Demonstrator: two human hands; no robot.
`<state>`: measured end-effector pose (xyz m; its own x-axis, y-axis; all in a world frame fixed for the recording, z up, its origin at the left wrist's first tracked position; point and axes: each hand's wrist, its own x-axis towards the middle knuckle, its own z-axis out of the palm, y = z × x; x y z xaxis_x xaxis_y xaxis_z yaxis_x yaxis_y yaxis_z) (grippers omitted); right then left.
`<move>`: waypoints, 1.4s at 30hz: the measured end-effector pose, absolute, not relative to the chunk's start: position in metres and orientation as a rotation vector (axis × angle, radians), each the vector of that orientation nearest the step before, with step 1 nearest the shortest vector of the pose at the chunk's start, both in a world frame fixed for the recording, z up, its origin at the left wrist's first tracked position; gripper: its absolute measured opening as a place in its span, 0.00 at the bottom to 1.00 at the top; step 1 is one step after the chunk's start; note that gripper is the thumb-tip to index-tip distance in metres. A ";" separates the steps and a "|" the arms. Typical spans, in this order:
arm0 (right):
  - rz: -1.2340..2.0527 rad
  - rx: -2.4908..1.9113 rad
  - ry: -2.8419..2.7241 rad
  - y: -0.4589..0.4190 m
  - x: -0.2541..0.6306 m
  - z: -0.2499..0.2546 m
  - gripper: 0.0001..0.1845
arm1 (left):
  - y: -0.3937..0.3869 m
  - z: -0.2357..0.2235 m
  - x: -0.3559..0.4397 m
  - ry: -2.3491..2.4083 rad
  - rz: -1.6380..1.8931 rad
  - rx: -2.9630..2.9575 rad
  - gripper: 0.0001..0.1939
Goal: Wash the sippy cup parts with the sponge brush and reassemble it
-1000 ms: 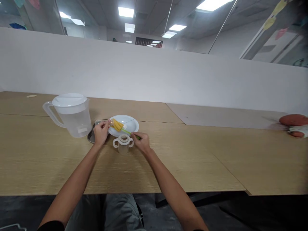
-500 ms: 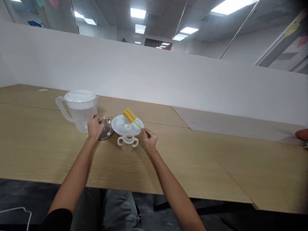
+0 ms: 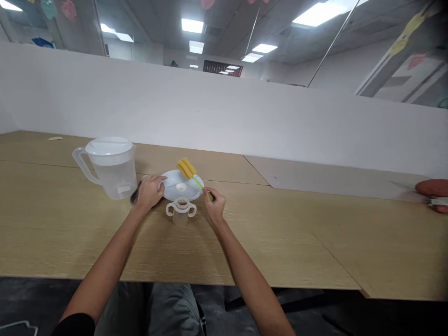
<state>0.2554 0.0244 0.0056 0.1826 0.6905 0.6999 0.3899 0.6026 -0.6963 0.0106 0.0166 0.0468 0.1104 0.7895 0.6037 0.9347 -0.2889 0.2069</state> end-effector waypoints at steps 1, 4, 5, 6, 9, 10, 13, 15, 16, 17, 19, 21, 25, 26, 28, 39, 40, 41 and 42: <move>0.272 -0.983 -1.430 0.024 0.255 0.007 0.17 | 0.023 0.050 0.019 -1.666 -0.893 -2.261 0.18; 0.287 -0.979 -1.402 0.024 0.255 0.010 0.17 | 0.048 0.056 0.043 -1.691 -0.622 -2.434 0.14; 0.289 -0.980 -1.393 0.024 0.256 0.011 0.17 | 0.056 0.056 0.049 -1.729 -0.555 -2.445 0.11; 0.288 -0.983 -1.383 0.024 0.256 0.011 0.17 | 0.063 0.055 0.054 -1.763 -0.511 -2.449 0.08; 0.280 -0.992 -1.370 0.023 0.255 0.013 0.18 | 0.072 0.052 0.061 -1.799 -0.485 -2.463 0.04; 0.280 -0.996 -1.371 0.023 0.255 0.013 0.18 | 0.071 0.051 0.061 -1.799 -0.485 -2.468 0.03; 0.290 -1.005 -1.363 0.022 0.253 0.014 0.18 | 0.058 0.054 0.054 -1.786 -0.483 -2.468 0.06; 0.299 -1.007 -1.349 0.022 0.252 0.014 0.19 | 0.046 0.057 0.046 -1.774 -0.568 -2.494 0.08; 0.302 -1.009 -1.348 0.023 0.251 0.013 0.19 | 0.040 0.058 0.041 -1.768 -0.670 -2.521 0.10; 0.303 -1.013 -1.360 0.025 0.251 0.013 0.19 | 0.035 0.058 0.036 -1.760 -0.805 -2.550 0.11; 0.303 -1.030 -1.412 0.029 0.253 0.011 0.18 | 0.026 0.056 0.027 -1.733 -1.111 -2.570 0.13; 0.319 -1.047 -1.461 0.033 0.256 0.010 0.16 | 0.022 0.051 0.020 -1.728 -1.346 -2.518 0.13; 0.413 -0.967 -1.526 0.036 0.262 0.011 0.14 | 0.023 0.040 0.015 -1.768 -1.836 -2.447 0.16; 0.429 -0.936 -1.546 0.036 0.263 0.012 0.13 | 0.024 0.039 0.016 -1.745 -2.008 -2.439 0.17; 0.439 -0.905 -1.574 0.034 0.263 0.013 0.13 | 0.023 0.041 0.019 -1.667 -2.342 -2.351 0.18; 0.439 -0.864 -1.607 0.020 0.262 0.017 0.13 | 0.009 0.048 0.037 -1.601 -2.795 -1.958 0.22; 0.438 -0.863 -1.598 0.020 0.262 0.017 0.13 | 0.008 0.048 0.038 -1.604 -2.808 -1.978 0.22; 0.439 -0.864 -1.592 0.020 0.262 0.017 0.13 | 0.008 0.047 0.039 -1.599 -2.815 -1.996 0.22; 0.443 -0.865 -1.586 0.020 0.261 0.016 0.13 | 0.007 0.047 0.040 -1.586 -2.817 -2.018 0.23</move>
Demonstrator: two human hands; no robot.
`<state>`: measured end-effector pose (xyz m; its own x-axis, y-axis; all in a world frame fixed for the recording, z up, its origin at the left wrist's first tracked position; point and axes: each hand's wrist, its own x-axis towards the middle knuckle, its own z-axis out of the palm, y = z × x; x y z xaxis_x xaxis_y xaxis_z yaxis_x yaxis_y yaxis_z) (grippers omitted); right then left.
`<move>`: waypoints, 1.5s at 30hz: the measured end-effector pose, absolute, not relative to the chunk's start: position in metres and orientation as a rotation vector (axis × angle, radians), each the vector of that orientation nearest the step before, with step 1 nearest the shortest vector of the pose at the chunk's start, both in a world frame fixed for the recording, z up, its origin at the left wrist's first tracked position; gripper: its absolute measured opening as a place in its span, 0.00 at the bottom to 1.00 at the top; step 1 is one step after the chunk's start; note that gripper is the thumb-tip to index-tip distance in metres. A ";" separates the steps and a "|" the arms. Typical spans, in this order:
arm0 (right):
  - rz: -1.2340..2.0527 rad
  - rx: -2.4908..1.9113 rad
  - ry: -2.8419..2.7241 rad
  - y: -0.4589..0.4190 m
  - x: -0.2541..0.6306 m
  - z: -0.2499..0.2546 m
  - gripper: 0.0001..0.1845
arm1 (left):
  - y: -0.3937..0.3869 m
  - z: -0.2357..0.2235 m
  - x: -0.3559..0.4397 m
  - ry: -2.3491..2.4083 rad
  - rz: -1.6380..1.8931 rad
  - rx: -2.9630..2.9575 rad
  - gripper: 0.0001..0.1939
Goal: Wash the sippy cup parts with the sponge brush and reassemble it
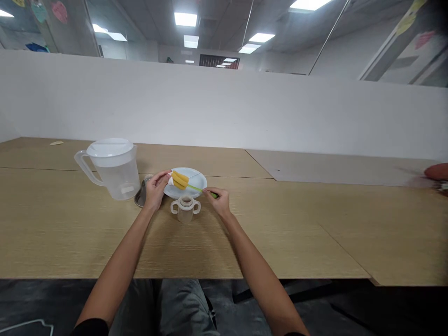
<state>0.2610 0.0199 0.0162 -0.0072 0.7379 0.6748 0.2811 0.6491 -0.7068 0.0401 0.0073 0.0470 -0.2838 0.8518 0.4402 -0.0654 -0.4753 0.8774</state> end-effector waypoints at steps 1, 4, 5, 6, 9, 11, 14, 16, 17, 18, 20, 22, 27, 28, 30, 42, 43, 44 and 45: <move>0.452 -0.867 -1.575 0.020 0.260 0.015 0.13 | 0.007 0.047 0.041 1.010 1.819 1.320 0.24; 0.504 -0.871 -1.515 0.023 0.257 0.013 0.14 | 0.006 0.048 0.041 0.929 1.788 1.324 0.28; 0.522 -0.872 -1.497 0.024 0.256 0.012 0.14 | 0.006 0.048 0.041 0.903 1.771 1.317 0.28; 0.533 -0.873 -1.489 0.025 0.257 0.011 0.14 | 0.006 0.048 0.040 0.886 1.755 1.310 0.28; 0.461 -0.879 -1.550 0.026 0.260 0.010 0.15 | 0.010 0.046 0.036 0.916 1.728 1.293 0.25; 0.325 -0.880 -1.643 0.025 0.262 0.008 0.16 | 0.013 0.044 0.035 1.024 1.705 1.259 0.23; 0.123 -0.891 -1.746 0.023 0.263 0.005 0.17 | 0.015 0.042 0.034 1.180 1.621 1.278 0.26; 0.051 -0.920 -1.744 0.023 0.261 0.003 0.18 | 0.013 0.044 0.034 1.218 1.636 1.406 0.26; 0.037 -0.937 -1.722 0.023 0.260 0.003 0.18 | 0.012 0.045 0.032 1.240 1.678 1.494 0.25; 0.034 -0.954 -1.689 0.023 0.259 0.003 0.18 | 0.010 0.047 0.029 1.279 1.736 1.591 0.24; 0.051 -0.983 -1.606 0.023 0.259 0.004 0.19 | 0.008 0.048 0.019 1.416 1.835 1.776 0.23; 0.073 -1.013 -1.528 0.023 0.259 0.006 0.20 | 0.006 0.047 0.005 1.605 1.850 1.908 0.23; 0.074 -1.064 -1.463 0.024 0.261 0.009 0.21 | 0.005 0.035 -0.023 1.981 1.448 2.083 0.23; 0.070 -1.065 -1.465 0.025 0.260 0.008 0.21 | 0.005 0.032 -0.025 2.034 1.343 2.088 0.24; 0.054 -1.068 -1.477 0.025 0.259 0.008 0.22 | 0.006 0.027 -0.026 2.130 1.155 2.057 0.27; 0.037 -1.103 -1.495 0.027 0.259 0.006 0.22 | 0.007 0.020 -0.028 2.157 0.905 2.026 0.29; 0.039 -1.107 -1.490 0.027 0.259 0.006 0.22 | 0.005 0.026 -0.025 2.157 1.011 2.043 0.26; 0.041 -1.109 -1.482 0.028 0.259 0.007 0.22 | 0.002 0.031 -0.020 2.138 1.145 2.070 0.23; 0.044 -1.111 -1.473 0.028 0.259 0.007 0.22 | -0.003 0.037 -0.013 2.085 1.273 2.116 0.20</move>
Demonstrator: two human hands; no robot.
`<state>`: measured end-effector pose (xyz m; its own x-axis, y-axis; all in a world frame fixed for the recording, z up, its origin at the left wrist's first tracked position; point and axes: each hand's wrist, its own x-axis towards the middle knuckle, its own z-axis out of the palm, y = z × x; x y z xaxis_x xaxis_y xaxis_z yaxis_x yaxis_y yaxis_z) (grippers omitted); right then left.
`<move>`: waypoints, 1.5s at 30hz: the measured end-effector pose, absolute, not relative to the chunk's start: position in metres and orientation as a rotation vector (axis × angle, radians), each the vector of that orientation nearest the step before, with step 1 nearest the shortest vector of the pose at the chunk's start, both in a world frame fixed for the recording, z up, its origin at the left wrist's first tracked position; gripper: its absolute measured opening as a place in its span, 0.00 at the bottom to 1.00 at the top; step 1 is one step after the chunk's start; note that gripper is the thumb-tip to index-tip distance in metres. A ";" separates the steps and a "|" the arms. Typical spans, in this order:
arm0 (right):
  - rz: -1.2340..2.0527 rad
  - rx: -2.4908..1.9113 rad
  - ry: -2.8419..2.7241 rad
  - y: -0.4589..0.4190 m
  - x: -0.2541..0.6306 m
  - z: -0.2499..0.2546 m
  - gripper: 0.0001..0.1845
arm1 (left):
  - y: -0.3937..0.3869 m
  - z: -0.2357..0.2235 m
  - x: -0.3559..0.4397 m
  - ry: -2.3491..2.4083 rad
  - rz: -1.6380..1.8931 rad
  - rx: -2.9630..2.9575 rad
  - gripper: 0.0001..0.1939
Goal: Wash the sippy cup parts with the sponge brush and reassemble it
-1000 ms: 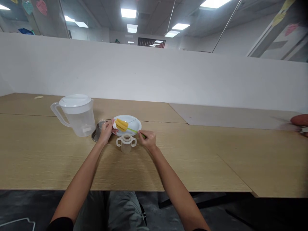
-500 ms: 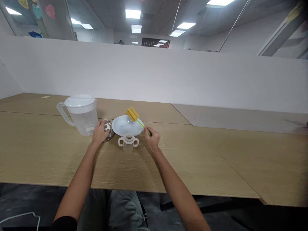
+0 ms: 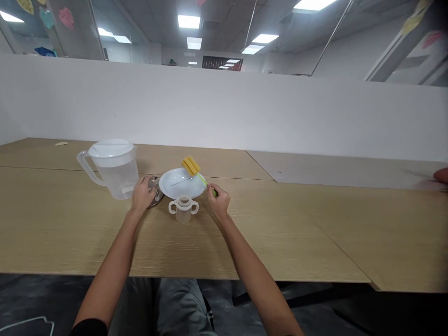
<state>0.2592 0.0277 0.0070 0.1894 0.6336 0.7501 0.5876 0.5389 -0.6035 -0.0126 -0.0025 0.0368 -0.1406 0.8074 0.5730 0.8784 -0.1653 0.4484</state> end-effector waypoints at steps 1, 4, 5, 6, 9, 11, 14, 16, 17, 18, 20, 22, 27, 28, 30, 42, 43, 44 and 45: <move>0.048 -1.111 -1.461 0.028 0.259 0.007 0.22 | -0.008 0.041 -0.004 -1.851 -1.276 -2.018 0.18; 0.062 -1.114 -1.436 0.028 0.259 0.009 0.22 | -0.026 0.045 0.026 -1.547 -1.143 -2.402 0.20; 0.066 -1.119 -1.434 0.028 0.258 0.009 0.22 | -0.032 0.043 0.036 -1.516 -1.057 -2.484 0.23; 0.067 -1.123 -1.436 0.028 0.258 0.009 0.22 | -0.037 0.040 0.044 -1.518 -1.015 -2.526 0.27; 0.074 -1.127 -1.437 0.027 0.257 0.011 0.23 | -0.046 0.026 0.059 -1.629 -1.111 -2.491 0.34; 0.084 -1.124 -1.433 0.026 0.256 0.012 0.23 | -0.048 0.019 0.061 -1.710 -1.273 -2.425 0.37; 0.091 -1.122 -1.420 0.024 0.254 0.014 0.23 | -0.050 0.011 0.059 -1.762 -1.475 -2.340 0.37; 0.099 -1.117 -1.415 0.023 0.253 0.015 0.22 | -0.052 0.009 0.058 -1.744 -1.548 -2.312 0.33; 0.105 -1.115 -1.413 0.023 0.253 0.016 0.22 | -0.053 0.008 0.057 -1.726 -1.572 -2.302 0.31; 0.110 -1.115 -1.413 0.023 0.253 0.016 0.22 | -0.054 0.008 0.057 -1.706 -1.591 -2.295 0.29; 0.123 -1.122 -1.409 0.023 0.253 0.016 0.22 | -0.056 0.007 0.057 -1.676 -1.621 -2.286 0.27; 0.134 -1.132 -1.397 0.023 0.252 0.017 0.22 | -0.057 0.006 0.055 -1.668 -1.633 -2.295 0.26; 0.151 -1.133 -1.389 0.021 0.250 0.019 0.22 | -0.057 0.005 0.053 -1.673 -1.660 -2.335 0.30; 0.152 -1.133 -1.393 0.021 0.249 0.019 0.23 | -0.057 0.005 0.053 -1.659 -1.660 -2.340 0.31; 0.158 -1.136 -1.394 0.021 0.248 0.019 0.23 | -0.059 0.005 0.057 -1.619 -1.656 -2.338 0.30; 0.248 -0.881 -1.419 0.011 0.246 0.026 0.21 | -0.039 0.079 0.034 -1.548 -1.281 -1.997 0.24; 0.237 -0.872 -1.442 0.010 0.245 0.025 0.21 | -0.030 0.087 0.027 -1.515 -1.168 -1.986 0.24; 0.225 -0.863 -1.470 0.009 0.245 0.024 0.21 | -0.023 0.094 0.021 -1.483 -1.073 -1.982 0.23; 0.213 -0.855 -1.504 0.009 0.244 0.023 0.21 | -0.016 0.099 0.016 -1.459 -0.994 -1.983 0.22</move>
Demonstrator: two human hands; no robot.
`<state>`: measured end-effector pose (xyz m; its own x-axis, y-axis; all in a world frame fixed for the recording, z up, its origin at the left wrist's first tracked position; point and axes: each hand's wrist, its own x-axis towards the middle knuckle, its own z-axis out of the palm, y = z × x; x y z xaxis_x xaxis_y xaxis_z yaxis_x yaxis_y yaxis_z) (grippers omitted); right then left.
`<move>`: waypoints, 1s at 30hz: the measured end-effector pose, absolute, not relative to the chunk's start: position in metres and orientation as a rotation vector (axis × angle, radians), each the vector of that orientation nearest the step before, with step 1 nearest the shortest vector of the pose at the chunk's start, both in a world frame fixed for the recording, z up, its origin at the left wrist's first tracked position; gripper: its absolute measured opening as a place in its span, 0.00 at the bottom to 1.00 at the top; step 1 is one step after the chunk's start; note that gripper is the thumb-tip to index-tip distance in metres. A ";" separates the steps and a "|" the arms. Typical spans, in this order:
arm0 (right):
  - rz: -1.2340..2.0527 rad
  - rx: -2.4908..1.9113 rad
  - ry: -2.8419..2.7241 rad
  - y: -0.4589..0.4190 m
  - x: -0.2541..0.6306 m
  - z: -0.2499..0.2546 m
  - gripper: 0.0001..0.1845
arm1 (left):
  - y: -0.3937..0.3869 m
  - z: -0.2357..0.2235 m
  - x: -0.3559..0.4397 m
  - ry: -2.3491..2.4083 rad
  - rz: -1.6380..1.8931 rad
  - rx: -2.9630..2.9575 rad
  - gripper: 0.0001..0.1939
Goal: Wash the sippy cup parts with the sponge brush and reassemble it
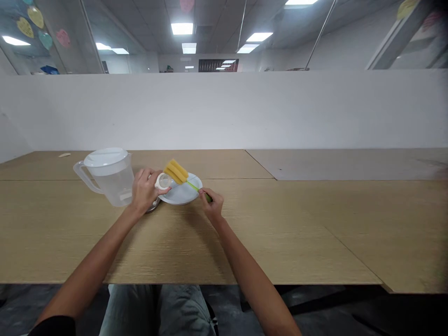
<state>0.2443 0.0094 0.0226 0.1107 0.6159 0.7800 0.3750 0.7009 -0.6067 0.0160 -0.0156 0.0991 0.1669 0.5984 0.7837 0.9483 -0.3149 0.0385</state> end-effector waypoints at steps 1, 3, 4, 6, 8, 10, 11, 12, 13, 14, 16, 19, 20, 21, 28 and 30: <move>0.201 -0.848 -1.541 0.010 0.244 0.021 0.21 | -0.010 0.103 0.012 -1.451 -0.932 -1.985 0.21; 0.165 -0.852 -1.612 0.012 0.243 0.018 0.20 | -0.002 0.108 0.007 -1.479 -0.837 -1.999 0.20; 0.141 -0.866 -1.644 0.014 0.243 0.017 0.20 | 0.000 0.110 0.005 -1.512 -0.805 -2.001 0.20; 0.083 -0.909 -1.701 0.015 0.243 0.015 0.21 | 0.003 0.112 0.001 -1.562 -0.754 -1.991 0.19; 0.014 -0.949 -1.765 0.016 0.243 0.015 0.21 | 0.005 0.113 -0.003 -1.536 -0.689 -1.992 0.17; -0.056 -0.968 -1.824 0.015 0.242 0.016 0.21 | 0.007 0.114 -0.007 -1.430 -0.584 -2.059 0.16; -0.091 -0.966 -1.845 0.014 0.241 0.016 0.21 | 0.007 0.114 -0.008 -1.364 -0.526 -2.108 0.16; -0.125 -0.960 -1.859 0.013 0.240 0.017 0.20 | 0.007 0.114 -0.007 -1.301 -0.474 -2.157 0.15; -0.153 -0.952 -1.867 0.012 0.239 0.017 0.20 | 0.006 0.114 -0.005 -1.247 -0.431 -2.197 0.15; -0.174 -0.946 -1.871 0.010 0.238 0.018 0.19 | 0.004 0.114 -0.001 -1.201 -0.395 -2.231 0.14; -0.192 -0.935 -1.881 0.006 0.235 0.018 0.18 | -0.002 0.113 0.012 -1.121 -0.345 -2.289 0.13; -0.202 -0.920 -1.879 0.001 0.231 0.018 0.14 | -0.010 0.112 0.034 -1.056 -0.317 -2.343 0.15; -0.216 -0.918 -1.881 0.001 0.231 0.018 0.14 | -0.010 0.112 0.038 -1.053 -0.319 -2.345 0.15; -0.237 -0.915 -1.889 0.001 0.231 0.019 0.14 | -0.010 0.113 0.039 -1.063 -0.328 -2.339 0.16; -0.252 -0.838 -1.859 0.010 0.244 0.026 0.18 | 0.009 0.124 0.002 -1.340 -0.380 -2.216 0.18; -0.192 -0.876 -1.819 0.010 0.243 0.024 0.20 | 0.008 0.123 0.001 -1.331 -0.398 -2.237 0.18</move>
<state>0.2432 0.0097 0.0241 -0.1721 0.4738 0.8636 0.6434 0.7180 -0.2657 0.0014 0.0079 0.1230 0.4784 0.7310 0.4866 0.8781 -0.3947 -0.2705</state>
